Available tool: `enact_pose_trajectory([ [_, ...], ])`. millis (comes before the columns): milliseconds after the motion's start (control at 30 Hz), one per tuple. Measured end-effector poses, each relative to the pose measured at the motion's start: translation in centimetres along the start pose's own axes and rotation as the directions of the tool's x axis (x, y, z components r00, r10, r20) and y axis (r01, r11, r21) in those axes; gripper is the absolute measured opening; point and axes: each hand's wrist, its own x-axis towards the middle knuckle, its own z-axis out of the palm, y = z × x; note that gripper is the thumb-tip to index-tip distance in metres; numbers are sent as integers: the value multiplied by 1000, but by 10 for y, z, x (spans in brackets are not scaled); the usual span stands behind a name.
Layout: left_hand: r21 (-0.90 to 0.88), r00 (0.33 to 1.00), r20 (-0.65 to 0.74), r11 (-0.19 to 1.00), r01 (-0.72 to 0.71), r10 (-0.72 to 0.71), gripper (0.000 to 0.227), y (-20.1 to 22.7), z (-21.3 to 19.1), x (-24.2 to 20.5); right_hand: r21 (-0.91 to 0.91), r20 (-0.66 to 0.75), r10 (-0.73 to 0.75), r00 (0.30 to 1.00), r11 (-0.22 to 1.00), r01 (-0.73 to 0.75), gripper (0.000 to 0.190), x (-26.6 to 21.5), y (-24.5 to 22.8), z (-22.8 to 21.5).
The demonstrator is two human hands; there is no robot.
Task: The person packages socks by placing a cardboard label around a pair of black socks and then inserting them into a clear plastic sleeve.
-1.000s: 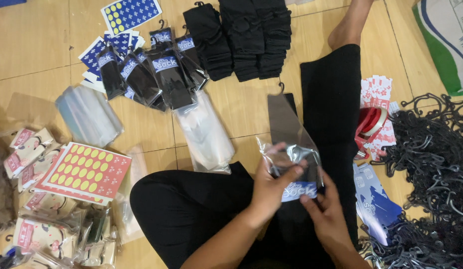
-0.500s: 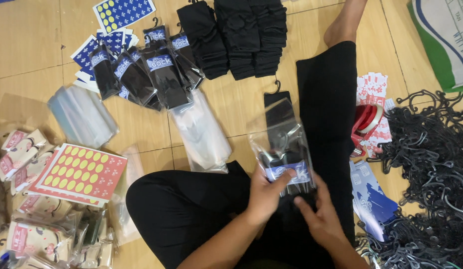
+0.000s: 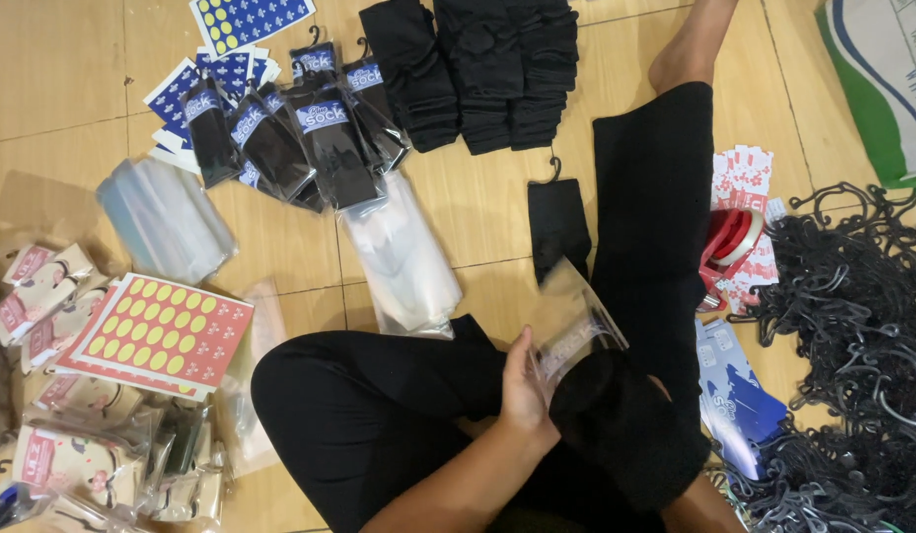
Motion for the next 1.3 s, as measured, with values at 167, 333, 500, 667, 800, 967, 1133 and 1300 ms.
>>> enact_pose_trajectory([
  [167, -36, 981, -7, 980, 194, -194, 86, 5, -10, 15, -175, 12, -42, 999, 984, 44, 44, 12, 6, -8],
  [333, -44, 952, 242, 978, 202, -186, 71, -10, -37, 38, -343, 18, -52, 998, 938, 55, 29, -16, -9, -8],
  [500, -121, 962, 245, 980, 156, -123, 64, -17, -34, 43, -362, 110, -349, 931, 858, 364, 17, -36, -46, 9],
  [667, -63, 966, 170, 976, 209, -196, 42, 5, -42, 53, -333, 414, -407, 814, 765, 551, 7, -50, -65, 21],
  [800, 124, 985, 173, 992, 5, -27, 35, 39, -35, 56, -428, 585, -208, 784, 742, 516, 15, -54, -96, 12],
  [967, 430, 846, 497, 792, -434, 194, 39, 2, -21, 31, -765, 123, -667, 735, 408, 499, 46, -23, -124, 9],
  [1133, 537, 690, 646, 449, -714, 324, 37, -10, 1, -2, -938, 338, -695, 635, -198, 284, 73, -11, -136, 39],
  [1300, 599, 694, 671, 360, -715, 261, 23, -7, -14, 6, -863, 265, -735, 624, 108, 494, 75, -14, -150, 29],
])
